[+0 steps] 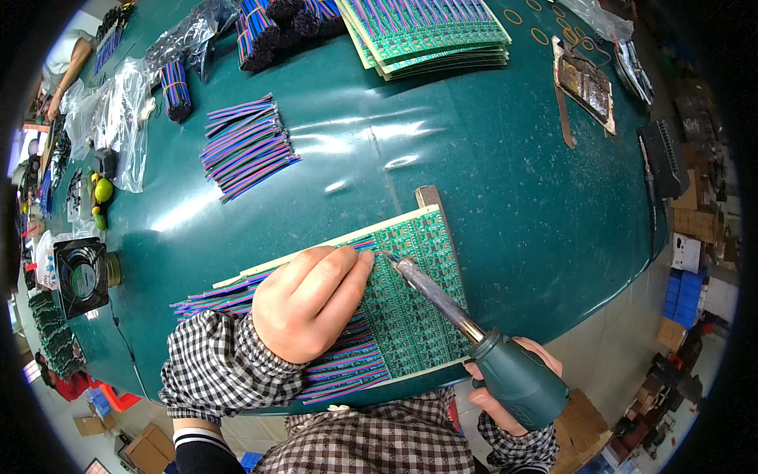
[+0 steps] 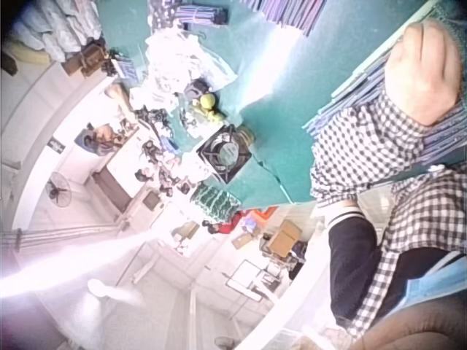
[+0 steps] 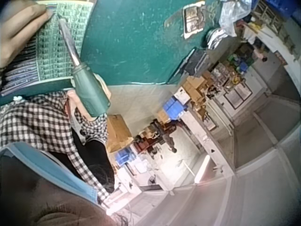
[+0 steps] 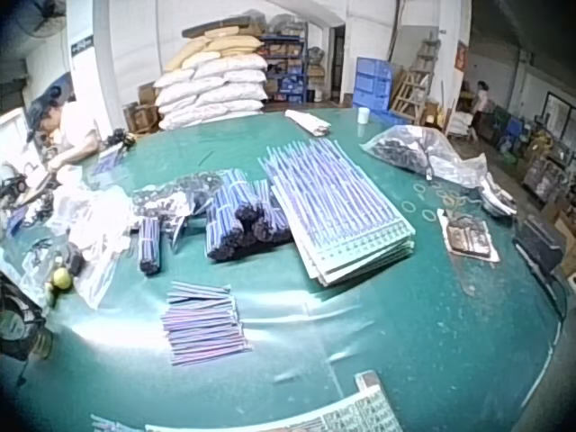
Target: The person solders ribbon cables onto circuit boards using a soldering tool, picking up cables from the table and attaching them to the boards.
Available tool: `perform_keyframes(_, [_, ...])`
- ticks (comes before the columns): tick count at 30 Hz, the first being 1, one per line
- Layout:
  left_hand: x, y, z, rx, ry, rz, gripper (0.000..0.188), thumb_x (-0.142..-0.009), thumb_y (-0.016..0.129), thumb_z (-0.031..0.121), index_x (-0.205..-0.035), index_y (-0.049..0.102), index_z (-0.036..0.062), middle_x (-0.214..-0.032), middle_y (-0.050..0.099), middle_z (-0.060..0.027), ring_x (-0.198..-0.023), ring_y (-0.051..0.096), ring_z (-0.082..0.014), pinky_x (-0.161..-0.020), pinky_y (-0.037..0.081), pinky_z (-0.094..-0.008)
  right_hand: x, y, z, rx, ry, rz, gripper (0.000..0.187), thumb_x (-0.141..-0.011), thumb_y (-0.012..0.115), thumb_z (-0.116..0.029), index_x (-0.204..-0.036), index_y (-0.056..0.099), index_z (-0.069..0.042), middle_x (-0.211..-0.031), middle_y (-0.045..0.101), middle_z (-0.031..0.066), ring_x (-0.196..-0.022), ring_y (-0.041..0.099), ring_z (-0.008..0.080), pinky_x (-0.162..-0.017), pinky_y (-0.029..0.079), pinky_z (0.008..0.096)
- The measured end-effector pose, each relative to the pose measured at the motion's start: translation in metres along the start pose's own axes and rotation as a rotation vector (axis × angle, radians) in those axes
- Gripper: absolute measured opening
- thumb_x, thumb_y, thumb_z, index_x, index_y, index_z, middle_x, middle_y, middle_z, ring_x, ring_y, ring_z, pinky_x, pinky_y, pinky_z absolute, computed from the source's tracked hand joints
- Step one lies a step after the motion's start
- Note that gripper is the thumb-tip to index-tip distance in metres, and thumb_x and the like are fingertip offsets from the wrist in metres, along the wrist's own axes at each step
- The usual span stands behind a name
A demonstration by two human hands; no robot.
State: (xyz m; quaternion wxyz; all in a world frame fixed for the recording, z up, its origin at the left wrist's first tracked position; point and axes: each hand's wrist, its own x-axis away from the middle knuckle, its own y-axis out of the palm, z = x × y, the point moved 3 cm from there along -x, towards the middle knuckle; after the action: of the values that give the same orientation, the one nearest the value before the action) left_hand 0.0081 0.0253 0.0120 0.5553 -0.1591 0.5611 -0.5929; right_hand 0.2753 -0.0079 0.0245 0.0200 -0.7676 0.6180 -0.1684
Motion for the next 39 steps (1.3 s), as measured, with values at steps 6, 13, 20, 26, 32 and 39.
perform_keyframes(6, [0.0, 0.0, -0.001, -0.003, 0.019, -0.004, 0.035, -0.067, 0.065, 0.007, -0.099, 0.068, -0.0059, -0.096, 0.062, -0.0119, -0.084, 0.065, -0.0234, -0.07, 0.056, -0.0325, 0.0, -0.003, 0.003, 0.005, -0.015, -0.021, 0.039, -0.073, 0.086, -0.025, -0.096, 0.07, 0.002, -0.081, 0.072, 0.0077, -0.076, 0.068, 0.0189, -0.073, 0.053, 0.0322])
perform_keyframes(13, [0.0, 0.001, 0.0, -0.002, 0.02, -0.006, 0.036, -0.066, 0.065, 0.008, -0.099, 0.068, -0.0057, -0.096, 0.062, -0.0114, -0.085, 0.064, -0.0231, -0.071, 0.056, -0.0325, -0.001, 0.001, 0.001, -0.019, 0.023, -0.016, 0.034, -0.074, 0.085, -0.025, -0.093, 0.071, 0.0, -0.083, 0.072, 0.0074, -0.076, 0.068, 0.0201, -0.073, 0.053, 0.0344])
perform_keyframes(20, [-0.001, 0.0, 0.0, 0.002, 0.011, -0.021, 0.035, -0.067, 0.066, 0.008, -0.099, 0.068, -0.0052, -0.097, 0.062, -0.0109, -0.086, 0.064, -0.0229, -0.071, 0.056, -0.0325, 0.006, -0.012, 0.009, 0.099, -0.024, -0.064, 0.034, -0.074, 0.085, -0.026, -0.092, 0.071, -0.001, -0.083, 0.073, 0.0076, -0.077, 0.068, 0.0215, -0.075, 0.053, 0.0354])
perform_keyframes(26, [0.0, 0.001, 0.0, -0.009, 0.015, -0.019, 0.035, -0.067, 0.066, 0.008, -0.099, 0.068, -0.0048, -0.097, 0.062, -0.0105, -0.086, 0.064, -0.0227, -0.071, 0.056, -0.032, -0.001, -0.002, -0.002, 0.048, -0.038, -0.015, 0.034, -0.075, 0.084, -0.029, -0.092, 0.072, -0.002, -0.083, 0.073, 0.0079, -0.079, 0.069, 0.0215, -0.077, 0.053, 0.0357])
perform_keyframes(32, [0.0, 0.001, 0.001, -0.011, 0.009, -0.012, 0.034, -0.067, 0.066, 0.008, -0.099, 0.069, -0.0044, -0.096, 0.062, -0.0104, -0.085, 0.064, -0.0223, -0.07, 0.056, -0.0316, -0.004, 0.003, -0.008, 0.061, -0.075, 0.011, 0.034, -0.075, 0.083, -0.03, -0.092, 0.073, -0.002, -0.081, 0.073, 0.008, -0.078, 0.069, 0.0221, -0.075, 0.053, 0.0369])
perform_keyframes(39, [0.002, 0.001, 0.002, -0.063, 0.009, -0.007, 0.034, -0.069, 0.066, 0.007, -0.1, 0.069, -0.0042, -0.096, 0.062, -0.0106, -0.085, 0.065, -0.0223, -0.07, 0.056, -0.0306, 0.009, -0.01, 0.011, 0.008, -0.005, -0.033, 0.042, -0.072, 0.087, -0.025, -0.097, 0.069, 0.003, -0.082, 0.071, 0.0095, -0.077, 0.067, 0.0208, -0.074, 0.054, 0.035])
